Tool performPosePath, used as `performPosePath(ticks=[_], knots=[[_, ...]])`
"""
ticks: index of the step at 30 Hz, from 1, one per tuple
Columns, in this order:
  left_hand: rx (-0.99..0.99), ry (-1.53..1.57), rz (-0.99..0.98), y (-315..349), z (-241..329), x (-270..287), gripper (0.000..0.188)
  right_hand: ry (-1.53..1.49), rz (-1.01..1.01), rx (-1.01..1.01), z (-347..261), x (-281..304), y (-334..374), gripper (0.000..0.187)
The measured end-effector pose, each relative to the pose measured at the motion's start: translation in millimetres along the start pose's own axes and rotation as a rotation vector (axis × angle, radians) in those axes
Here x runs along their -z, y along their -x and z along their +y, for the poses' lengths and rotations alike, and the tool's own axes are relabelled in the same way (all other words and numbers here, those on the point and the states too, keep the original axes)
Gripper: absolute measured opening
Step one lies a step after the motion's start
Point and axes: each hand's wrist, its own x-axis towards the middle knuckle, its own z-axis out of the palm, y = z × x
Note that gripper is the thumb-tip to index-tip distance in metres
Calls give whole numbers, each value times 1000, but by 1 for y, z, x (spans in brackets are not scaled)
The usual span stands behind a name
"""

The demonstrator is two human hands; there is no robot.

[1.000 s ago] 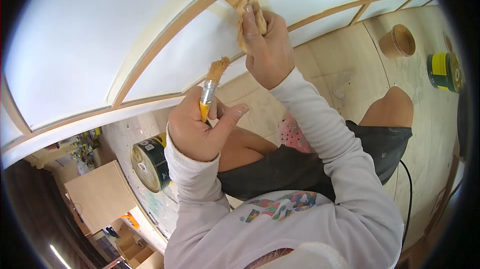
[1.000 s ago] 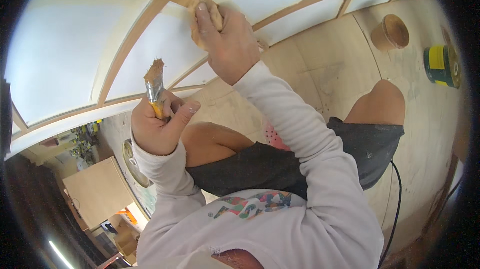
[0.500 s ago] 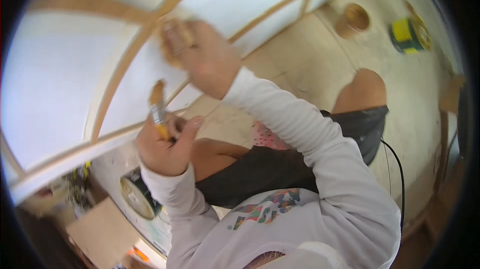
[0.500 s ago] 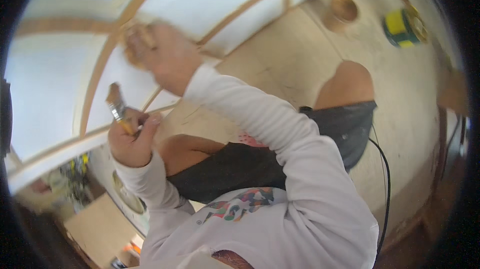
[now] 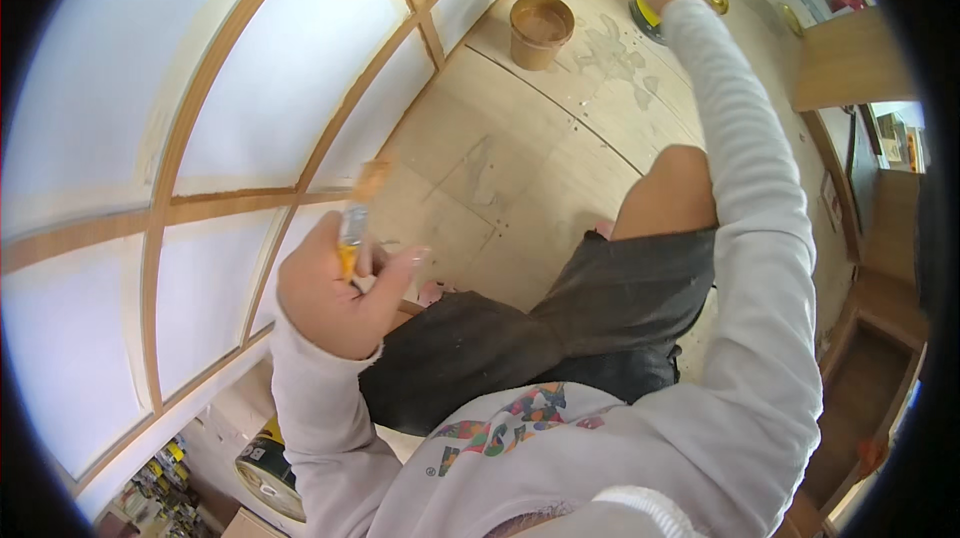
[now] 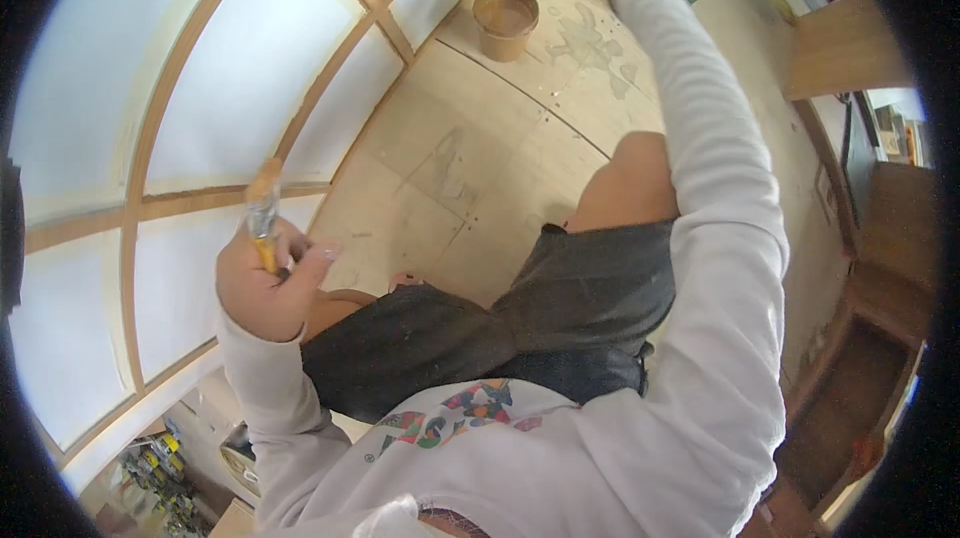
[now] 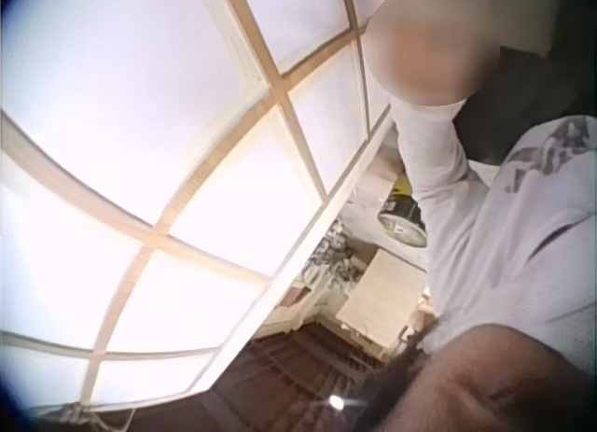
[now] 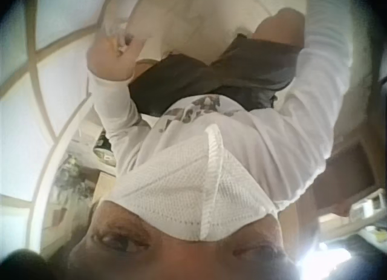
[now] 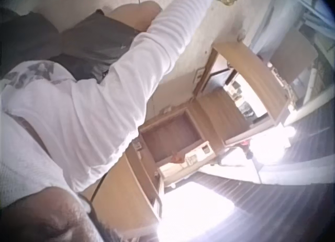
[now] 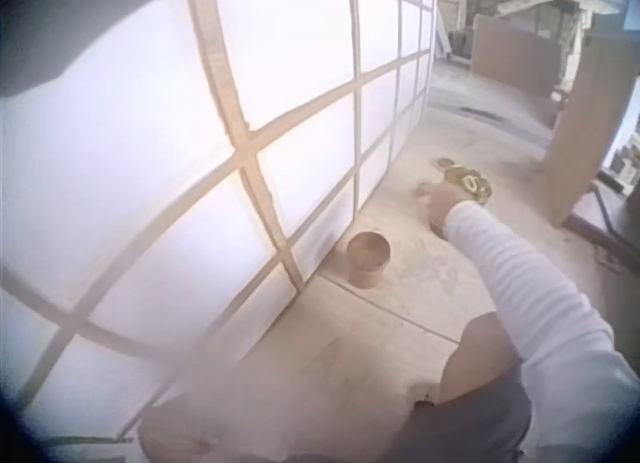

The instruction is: The recorder is applying wood stain or paint to a grid-like wooden frame using a brush and a rag.

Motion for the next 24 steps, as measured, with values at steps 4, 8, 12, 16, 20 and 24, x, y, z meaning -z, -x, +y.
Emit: performPosePath(ticks=[4, 8, 12, 16, 20, 24], knots=[[151, 104, -197, -23, 30, -25, 33, 144, 59, -331, 108, 15, -21, 36], [81, 122, -311, -35, 41, -47, 30, 209, -12, -395, 152, 22, -45, 36], [468, 521, -377, -38, 57, -67, 27, 182, -105, -329, 41, 68, -16, 35], [672, 1034, -379, -50, 40, -113, 30, -130, 120, 364, 11, -12, 52, 39], [726, 1221, -121, -98, 59, -155, 39, -603, 1, 680, -74, 30, 127, 53], [614, 1458, -206, -128, 61, -196, 43, -799, 113, 806, -89, 74, 149, 60]])
